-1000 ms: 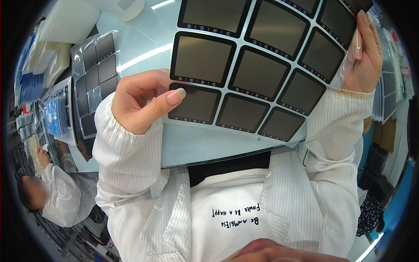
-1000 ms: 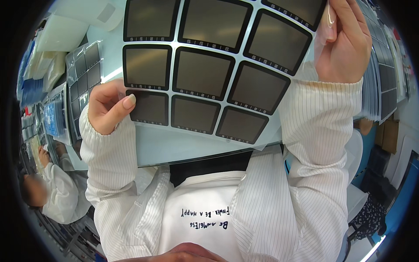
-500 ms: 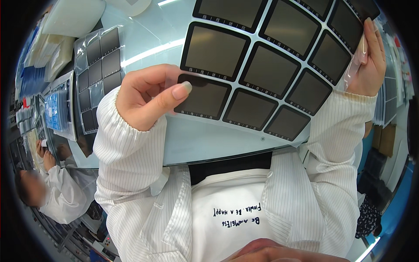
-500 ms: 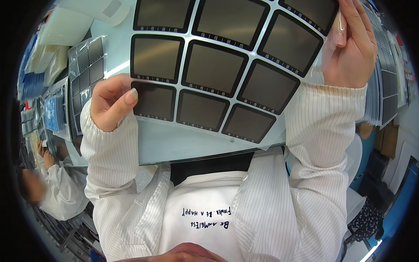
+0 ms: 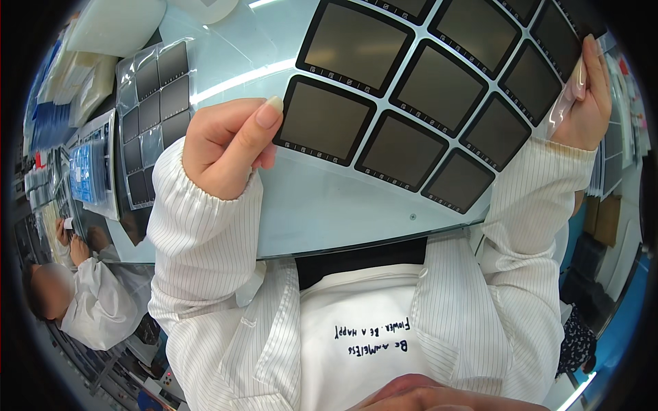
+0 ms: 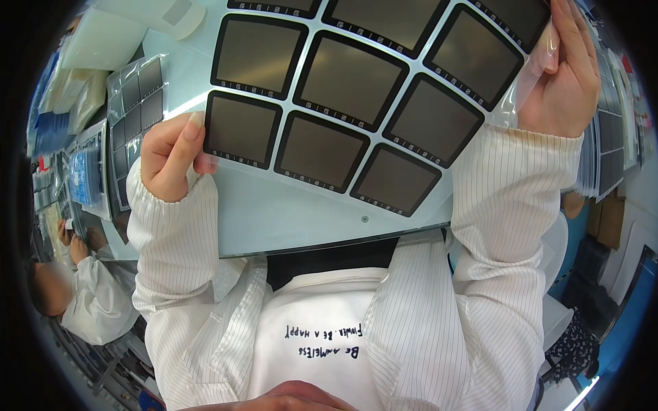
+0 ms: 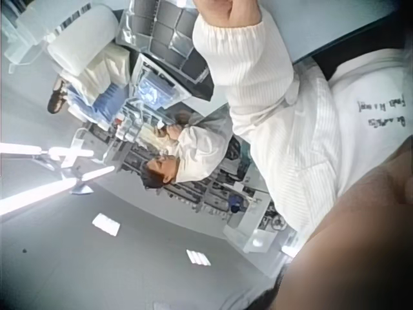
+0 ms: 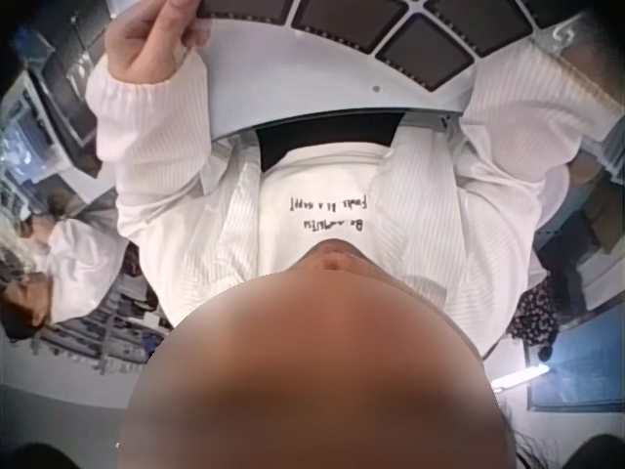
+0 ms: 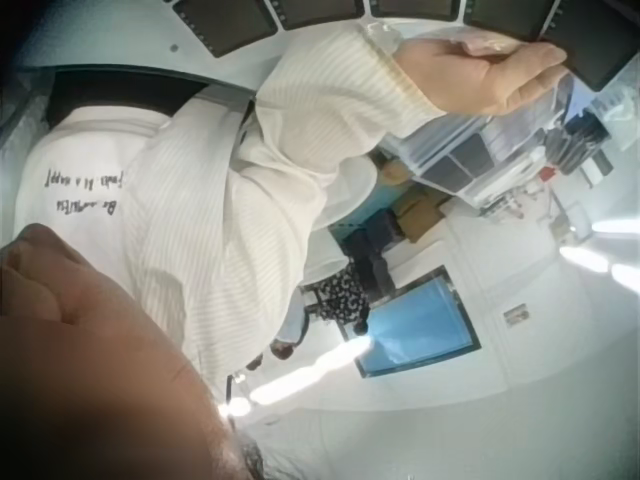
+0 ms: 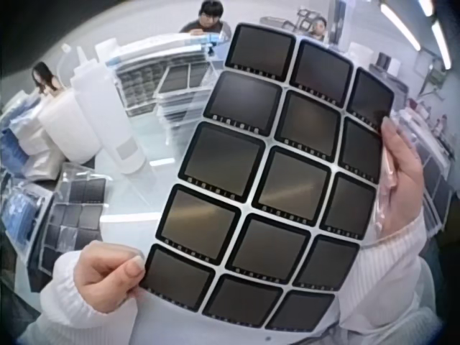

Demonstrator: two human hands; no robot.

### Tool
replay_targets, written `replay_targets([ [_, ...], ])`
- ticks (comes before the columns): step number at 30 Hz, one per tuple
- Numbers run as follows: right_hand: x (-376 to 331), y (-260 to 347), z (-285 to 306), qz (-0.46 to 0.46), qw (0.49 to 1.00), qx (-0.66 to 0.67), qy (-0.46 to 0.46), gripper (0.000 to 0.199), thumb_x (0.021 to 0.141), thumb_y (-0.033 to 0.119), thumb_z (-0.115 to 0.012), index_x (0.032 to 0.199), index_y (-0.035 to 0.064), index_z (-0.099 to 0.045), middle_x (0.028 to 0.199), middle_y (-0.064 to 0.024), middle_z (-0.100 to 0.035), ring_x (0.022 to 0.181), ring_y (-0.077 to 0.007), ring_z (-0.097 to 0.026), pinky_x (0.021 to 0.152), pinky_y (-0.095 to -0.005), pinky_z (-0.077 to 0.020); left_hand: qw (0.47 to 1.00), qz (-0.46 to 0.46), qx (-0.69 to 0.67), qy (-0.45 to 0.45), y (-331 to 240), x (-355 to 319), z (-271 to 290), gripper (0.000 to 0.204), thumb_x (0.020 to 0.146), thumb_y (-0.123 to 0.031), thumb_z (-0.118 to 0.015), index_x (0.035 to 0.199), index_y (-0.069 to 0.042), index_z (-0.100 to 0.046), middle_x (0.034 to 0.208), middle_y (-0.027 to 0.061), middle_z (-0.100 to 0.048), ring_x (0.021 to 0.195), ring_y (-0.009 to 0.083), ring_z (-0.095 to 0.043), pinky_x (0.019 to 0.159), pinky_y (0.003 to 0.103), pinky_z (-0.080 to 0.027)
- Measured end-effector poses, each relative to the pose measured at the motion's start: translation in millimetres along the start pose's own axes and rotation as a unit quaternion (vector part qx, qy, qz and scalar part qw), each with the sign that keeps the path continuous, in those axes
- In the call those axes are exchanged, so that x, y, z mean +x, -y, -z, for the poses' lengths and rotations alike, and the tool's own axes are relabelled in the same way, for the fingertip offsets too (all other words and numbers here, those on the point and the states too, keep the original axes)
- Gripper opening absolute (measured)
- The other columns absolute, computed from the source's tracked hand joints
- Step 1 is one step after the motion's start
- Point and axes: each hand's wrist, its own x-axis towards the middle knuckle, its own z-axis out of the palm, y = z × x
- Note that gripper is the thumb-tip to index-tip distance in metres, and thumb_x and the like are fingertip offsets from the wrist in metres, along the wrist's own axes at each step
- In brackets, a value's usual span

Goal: Wiping rectangular electronic panels with a cleaning solution and inspecting them under light.

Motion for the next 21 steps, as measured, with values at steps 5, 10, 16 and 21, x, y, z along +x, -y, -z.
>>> replay_targets([
  [5,1,-2,2,0.0,1.0,0.009,-0.001,0.027,0.093,0.011,-0.047,0.113,-0.0014,-0.06,0.11,-0.0079,-0.062,0.089,-0.0124,-0.062,0.074,-0.0145,-0.048,0.999,-0.025,-0.023,-0.017,2,1,-1,0.04,0.095,-0.025,-0.044,0.064,0.0,-0.052,0.051,0.0011,-0.046,0.046,0.0088,-0.041,0.044,0.023,-0.032],
  [10,2,-3,5,0.004,1.0,-0.007,0.011,0.027,0.093,0.013,-0.046,0.113,-0.0005,-0.06,0.11,-0.0076,-0.062,0.09,-0.0133,-0.062,0.074,-0.0154,-0.0487,0.998,-0.048,-0.04,-0.031,1,1,-2,0.038,0.095,-0.023,-0.046,0.066,0.0,-0.053,0.052,0.0014,-0.046,0.046,0.0092,-0.041,0.044,0.024,-0.033],
  [16,0,-2,1,-0.005,0.999,-0.035,-0.009,0.027,0.093,0.014,-0.046,0.113,0.0011,-0.061,0.111,-0.0073,-0.062,0.093,-0.014,-0.062,0.077,-0.0168,-0.0485,0.997,-0.052,-0.039,-0.032,4,1,-1,0.037,0.094,-0.022,-0.046,0.067,0.0,-0.056,0.052,0.0016,-0.047,0.046,0.0095,-0.042,0.045,0.023,-0.033],
  [21,16,-16,22,0.03,0.998,-0.045,0.033,0.027,0.093,0.015,-0.047,0.113,0.002,-0.061,0.112,-0.0074,-0.062,0.094,-0.0141,-0.062,0.076,-0.0161,-0.0481,0.997,-0.041,-0.052,-0.049,2,0,-3,0.035,0.094,-0.023,-0.048,0.07,0.001,-0.058,0.055,0.0014,-0.048,0.047,0.0086,-0.043,0.046,0.022,-0.035],
])
